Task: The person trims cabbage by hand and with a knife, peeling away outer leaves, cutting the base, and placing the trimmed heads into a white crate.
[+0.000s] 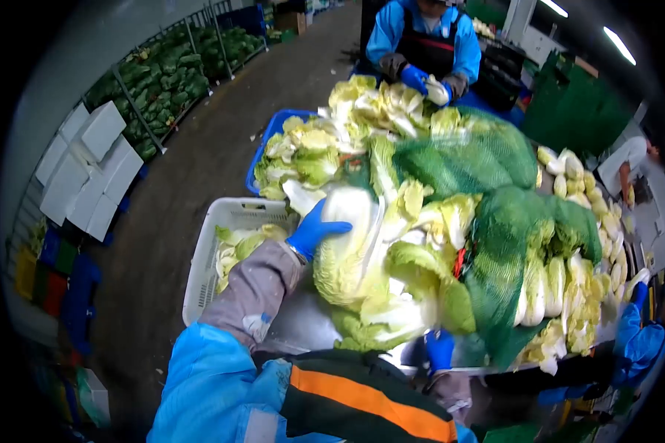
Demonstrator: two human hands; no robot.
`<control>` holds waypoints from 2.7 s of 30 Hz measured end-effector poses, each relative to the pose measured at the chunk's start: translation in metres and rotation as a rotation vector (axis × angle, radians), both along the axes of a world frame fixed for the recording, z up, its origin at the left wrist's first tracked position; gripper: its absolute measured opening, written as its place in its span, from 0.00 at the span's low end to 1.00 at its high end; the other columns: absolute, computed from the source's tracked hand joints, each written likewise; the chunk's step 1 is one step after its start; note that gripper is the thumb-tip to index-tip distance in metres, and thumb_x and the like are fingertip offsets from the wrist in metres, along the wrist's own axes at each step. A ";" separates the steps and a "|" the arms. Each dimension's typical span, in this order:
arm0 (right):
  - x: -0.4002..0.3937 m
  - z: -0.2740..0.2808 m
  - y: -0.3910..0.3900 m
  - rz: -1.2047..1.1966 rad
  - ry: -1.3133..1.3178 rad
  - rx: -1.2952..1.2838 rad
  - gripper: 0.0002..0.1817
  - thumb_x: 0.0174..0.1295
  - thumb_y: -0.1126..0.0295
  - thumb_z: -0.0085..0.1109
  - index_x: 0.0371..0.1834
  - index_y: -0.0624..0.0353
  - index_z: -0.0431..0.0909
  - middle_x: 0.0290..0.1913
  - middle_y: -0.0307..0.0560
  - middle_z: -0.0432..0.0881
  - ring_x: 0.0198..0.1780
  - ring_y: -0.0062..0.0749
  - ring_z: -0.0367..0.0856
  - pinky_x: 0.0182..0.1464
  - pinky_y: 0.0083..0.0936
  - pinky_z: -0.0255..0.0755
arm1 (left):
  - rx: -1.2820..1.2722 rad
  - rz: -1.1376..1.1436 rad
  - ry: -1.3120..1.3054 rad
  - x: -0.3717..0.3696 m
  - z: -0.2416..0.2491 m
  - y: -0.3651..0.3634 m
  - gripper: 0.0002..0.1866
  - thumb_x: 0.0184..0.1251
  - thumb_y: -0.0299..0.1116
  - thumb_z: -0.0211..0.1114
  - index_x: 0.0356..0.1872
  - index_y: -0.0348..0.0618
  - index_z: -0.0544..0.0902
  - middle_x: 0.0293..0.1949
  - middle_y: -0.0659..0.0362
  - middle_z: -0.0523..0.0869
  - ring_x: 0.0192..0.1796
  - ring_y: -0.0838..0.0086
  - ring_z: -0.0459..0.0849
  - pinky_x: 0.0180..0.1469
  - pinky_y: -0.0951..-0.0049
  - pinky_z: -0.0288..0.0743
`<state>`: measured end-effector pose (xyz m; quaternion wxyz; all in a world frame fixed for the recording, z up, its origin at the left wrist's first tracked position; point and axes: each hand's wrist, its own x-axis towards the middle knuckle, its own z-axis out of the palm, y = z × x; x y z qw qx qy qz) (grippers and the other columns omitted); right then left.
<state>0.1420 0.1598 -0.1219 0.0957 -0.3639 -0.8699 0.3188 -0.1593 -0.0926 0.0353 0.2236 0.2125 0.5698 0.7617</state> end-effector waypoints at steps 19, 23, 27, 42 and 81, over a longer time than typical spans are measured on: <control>-0.080 0.128 -0.075 0.137 0.465 -0.941 0.24 0.57 0.65 0.62 0.57 0.58 0.72 0.35 0.35 0.78 0.24 0.11 0.68 0.21 0.10 0.59 | 0.004 -0.093 0.064 0.132 -0.043 0.025 0.31 0.64 0.43 0.58 0.64 0.39 0.63 0.61 0.54 0.69 0.63 0.69 0.67 0.66 0.69 0.57; -0.088 0.097 -0.061 0.140 0.420 -0.512 0.26 0.52 0.69 0.65 0.56 0.54 0.73 0.41 0.39 0.78 0.36 0.22 0.74 0.39 0.19 0.70 | -0.041 -0.043 0.059 0.123 -0.051 0.014 0.26 0.66 0.44 0.55 0.61 0.38 0.68 0.58 0.55 0.73 0.60 0.71 0.69 0.64 0.70 0.59; -0.077 0.104 -0.047 0.065 0.624 -0.183 0.29 0.47 0.78 0.66 0.55 0.60 0.71 0.49 0.41 0.78 0.36 0.22 0.76 0.40 0.19 0.70 | -0.037 0.070 0.056 0.129 -0.051 0.023 0.16 0.66 0.35 0.56 0.51 0.37 0.76 0.50 0.56 0.79 0.54 0.72 0.74 0.60 0.72 0.64; -0.089 0.140 -0.067 0.456 0.543 -0.451 0.30 0.45 0.71 0.69 0.55 0.59 0.70 0.48 0.40 0.77 0.42 0.20 0.73 0.44 0.17 0.68 | -0.432 0.590 1.101 0.110 0.007 0.017 0.17 0.47 0.19 0.63 0.41 0.43 0.81 0.44 0.51 0.79 0.47 0.59 0.78 0.51 0.66 0.70; -0.141 0.169 -0.099 0.029 0.567 -1.070 0.30 0.49 0.79 0.55 0.60 0.63 0.64 0.25 0.37 0.71 0.18 0.20 0.69 0.19 0.17 0.65 | 0.020 0.564 0.088 0.126 0.064 -0.052 0.34 0.48 0.27 0.70 0.60 0.33 0.68 0.54 0.50 0.75 0.54 0.66 0.75 0.58 0.68 0.68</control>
